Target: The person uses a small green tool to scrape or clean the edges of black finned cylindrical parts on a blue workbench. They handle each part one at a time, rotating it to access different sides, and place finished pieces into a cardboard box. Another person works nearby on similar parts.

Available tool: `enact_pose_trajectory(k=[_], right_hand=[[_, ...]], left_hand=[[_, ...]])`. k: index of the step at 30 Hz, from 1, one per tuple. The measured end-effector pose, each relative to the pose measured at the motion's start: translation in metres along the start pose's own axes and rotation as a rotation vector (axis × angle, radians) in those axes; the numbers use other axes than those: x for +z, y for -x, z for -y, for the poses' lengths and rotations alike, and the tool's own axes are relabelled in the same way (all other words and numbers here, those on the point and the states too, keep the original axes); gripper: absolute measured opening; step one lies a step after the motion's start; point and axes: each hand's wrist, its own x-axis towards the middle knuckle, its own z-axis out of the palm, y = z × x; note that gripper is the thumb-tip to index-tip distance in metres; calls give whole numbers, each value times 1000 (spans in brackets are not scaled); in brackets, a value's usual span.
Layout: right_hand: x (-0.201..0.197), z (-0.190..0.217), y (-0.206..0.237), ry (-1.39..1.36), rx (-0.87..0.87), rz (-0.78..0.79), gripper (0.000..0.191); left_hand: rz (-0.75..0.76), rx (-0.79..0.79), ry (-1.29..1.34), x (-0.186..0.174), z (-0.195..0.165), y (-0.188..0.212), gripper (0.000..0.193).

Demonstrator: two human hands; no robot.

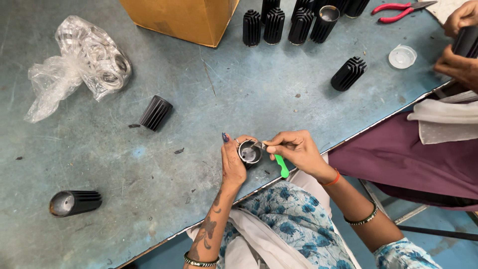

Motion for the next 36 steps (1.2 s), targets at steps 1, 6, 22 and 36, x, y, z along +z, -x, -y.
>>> enact_pose_trajectory(k=[1,6,22,36], right_hand=[[1,1,-4,-20,-21,21,14],[3,5,-12,-36,-91,71,13],[2,-6,3,-78,-87,12,14],[6,-7,14,-32,-74,-61,14]], left_hand=[[17,4,12,-2,1,-2,87],[51,50,-4,-4,1,-3,88],[38,22,-58,1,-2,-1,86],[-48,43,-38,10,-15,9,85]])
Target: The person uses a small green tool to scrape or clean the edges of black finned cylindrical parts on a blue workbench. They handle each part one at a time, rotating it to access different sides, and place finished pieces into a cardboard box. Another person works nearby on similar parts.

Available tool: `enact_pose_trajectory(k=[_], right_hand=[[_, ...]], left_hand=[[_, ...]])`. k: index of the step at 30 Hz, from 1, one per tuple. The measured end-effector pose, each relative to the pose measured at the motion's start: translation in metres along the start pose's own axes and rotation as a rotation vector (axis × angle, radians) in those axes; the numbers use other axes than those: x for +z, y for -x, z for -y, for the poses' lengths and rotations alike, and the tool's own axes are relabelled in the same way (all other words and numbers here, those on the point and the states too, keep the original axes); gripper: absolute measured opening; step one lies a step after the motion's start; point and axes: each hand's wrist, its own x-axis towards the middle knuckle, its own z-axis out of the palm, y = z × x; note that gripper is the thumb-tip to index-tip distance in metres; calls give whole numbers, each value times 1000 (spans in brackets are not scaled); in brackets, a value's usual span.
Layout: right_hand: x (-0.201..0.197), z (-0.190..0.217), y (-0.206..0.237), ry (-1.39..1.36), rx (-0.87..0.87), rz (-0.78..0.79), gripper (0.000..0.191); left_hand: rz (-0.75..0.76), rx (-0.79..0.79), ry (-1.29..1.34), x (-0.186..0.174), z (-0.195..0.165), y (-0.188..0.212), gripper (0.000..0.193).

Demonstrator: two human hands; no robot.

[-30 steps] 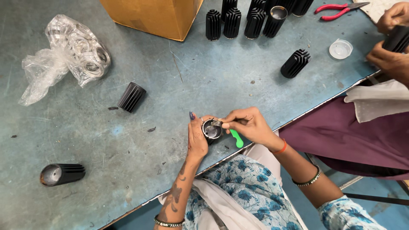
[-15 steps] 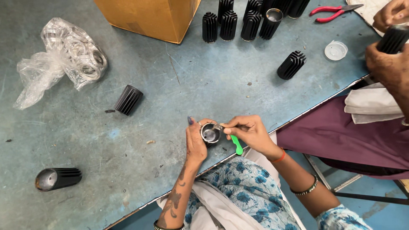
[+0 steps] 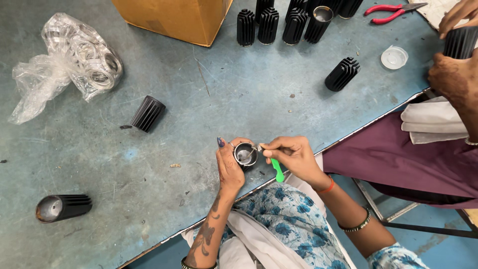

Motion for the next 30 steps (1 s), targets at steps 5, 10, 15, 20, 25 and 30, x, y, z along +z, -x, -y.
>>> enact_pose_trajectory(k=[5,10,15,20,25,30], right_hand=[[-5,3,-7,41,-63,63,14],[-5,1,13,20,44,10,15],[-2,-6,18,-11,6,-8,16],[-3,-4,4,35,-35,-64,18],[-8,10,-12,82,-74,17,17],[-7,28,-31,250,-130,93,14]], left_hand=[[71,31,-108,-1,-2,-4,85],[-19,1,-30,0,0,-5,83],[-49,2,-26,2,-2,4,78],[-85,181,-117,8,-6,4,67],[101,210,-21,-5,-5,-1,61],[158,71,-62,-11,0,-11,71]])
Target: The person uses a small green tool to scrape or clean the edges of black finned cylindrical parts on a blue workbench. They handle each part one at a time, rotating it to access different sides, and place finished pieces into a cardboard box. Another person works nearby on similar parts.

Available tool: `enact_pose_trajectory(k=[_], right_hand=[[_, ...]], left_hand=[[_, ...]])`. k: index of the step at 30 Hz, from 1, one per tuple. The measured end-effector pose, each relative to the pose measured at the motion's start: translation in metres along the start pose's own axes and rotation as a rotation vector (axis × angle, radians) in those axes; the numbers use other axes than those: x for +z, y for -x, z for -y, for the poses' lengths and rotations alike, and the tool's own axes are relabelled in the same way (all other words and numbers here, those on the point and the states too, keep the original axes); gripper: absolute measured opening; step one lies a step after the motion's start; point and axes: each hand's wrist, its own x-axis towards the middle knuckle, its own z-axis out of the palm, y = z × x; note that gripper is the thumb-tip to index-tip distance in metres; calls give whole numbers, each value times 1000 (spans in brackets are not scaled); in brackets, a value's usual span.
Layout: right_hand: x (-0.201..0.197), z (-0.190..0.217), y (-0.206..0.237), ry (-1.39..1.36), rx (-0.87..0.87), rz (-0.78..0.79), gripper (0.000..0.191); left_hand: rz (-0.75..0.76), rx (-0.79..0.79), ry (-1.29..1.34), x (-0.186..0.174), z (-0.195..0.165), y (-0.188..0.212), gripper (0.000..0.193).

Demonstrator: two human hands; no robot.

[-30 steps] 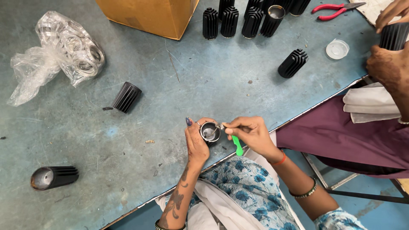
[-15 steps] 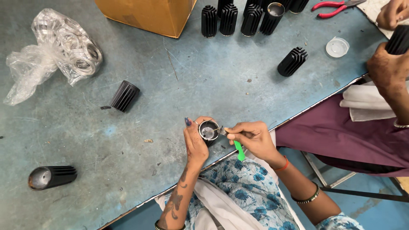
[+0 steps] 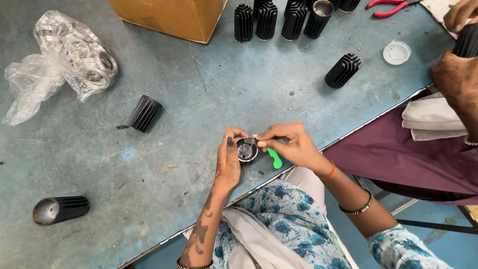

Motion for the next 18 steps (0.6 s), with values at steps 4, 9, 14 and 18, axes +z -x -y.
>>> enact_pose_trajectory(k=[4,9,14,18], right_hand=[[-5,3,-6,44,-18,39,12],[-9,-5,12,-37,24,49,10],[4,-13,46,-230,101,22,13],[-13,-12,49,-204,28,-225,15]], left_hand=[[25,-40,59,4,-1,-4,78],[-18,-34,65,10,-3,-4,79],[-91,-59,-54,11,-1,-4,79],[-45,-32,103,7,-1,0,78]])
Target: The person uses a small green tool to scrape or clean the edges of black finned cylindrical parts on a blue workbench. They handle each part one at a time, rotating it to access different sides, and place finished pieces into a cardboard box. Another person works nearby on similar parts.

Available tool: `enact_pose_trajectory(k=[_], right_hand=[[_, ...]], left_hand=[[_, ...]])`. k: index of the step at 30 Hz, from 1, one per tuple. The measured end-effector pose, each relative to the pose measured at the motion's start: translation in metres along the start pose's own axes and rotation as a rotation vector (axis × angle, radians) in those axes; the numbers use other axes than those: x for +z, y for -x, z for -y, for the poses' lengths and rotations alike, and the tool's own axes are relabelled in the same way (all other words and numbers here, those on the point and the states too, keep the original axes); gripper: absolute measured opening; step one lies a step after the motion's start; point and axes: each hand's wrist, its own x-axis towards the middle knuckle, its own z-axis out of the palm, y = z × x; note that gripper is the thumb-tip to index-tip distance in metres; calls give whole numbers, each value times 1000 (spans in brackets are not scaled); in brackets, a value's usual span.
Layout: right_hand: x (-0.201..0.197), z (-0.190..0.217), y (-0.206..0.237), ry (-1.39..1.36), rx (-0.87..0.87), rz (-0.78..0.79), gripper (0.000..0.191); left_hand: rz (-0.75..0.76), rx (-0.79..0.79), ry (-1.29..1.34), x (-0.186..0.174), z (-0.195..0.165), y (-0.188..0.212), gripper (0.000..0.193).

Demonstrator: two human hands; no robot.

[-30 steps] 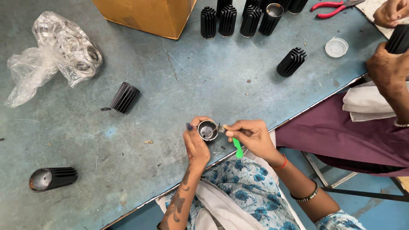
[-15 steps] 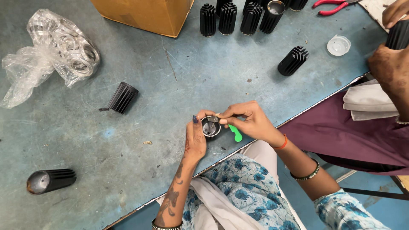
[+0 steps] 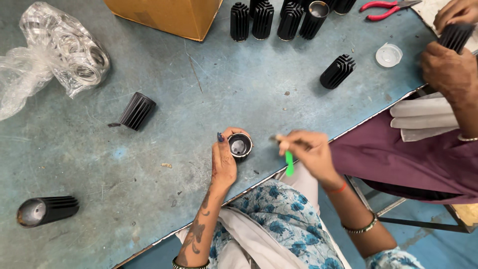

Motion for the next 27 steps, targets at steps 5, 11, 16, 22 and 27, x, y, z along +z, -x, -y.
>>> enact_pose_trajectory(k=[5,11,16,22,27], right_hand=[[-29,21,-35,602,-276,-253,12],[-38,34,-64,953,-179,-76,37],[-34,34,-62,936,-169,36,68],[-35,30,-68,691,-241,-70,86],[-48,28,-75,390,-343,8,52]], left_hand=[[-10,93,-60,-2,-7,-4,82],[14,252,-130,-21,-18,11,72],[-122,311,-169,-38,-21,21,64],[-187,392,-359,-36,-28,23,56],[-207,414,-434,-36,-36,24,52]])
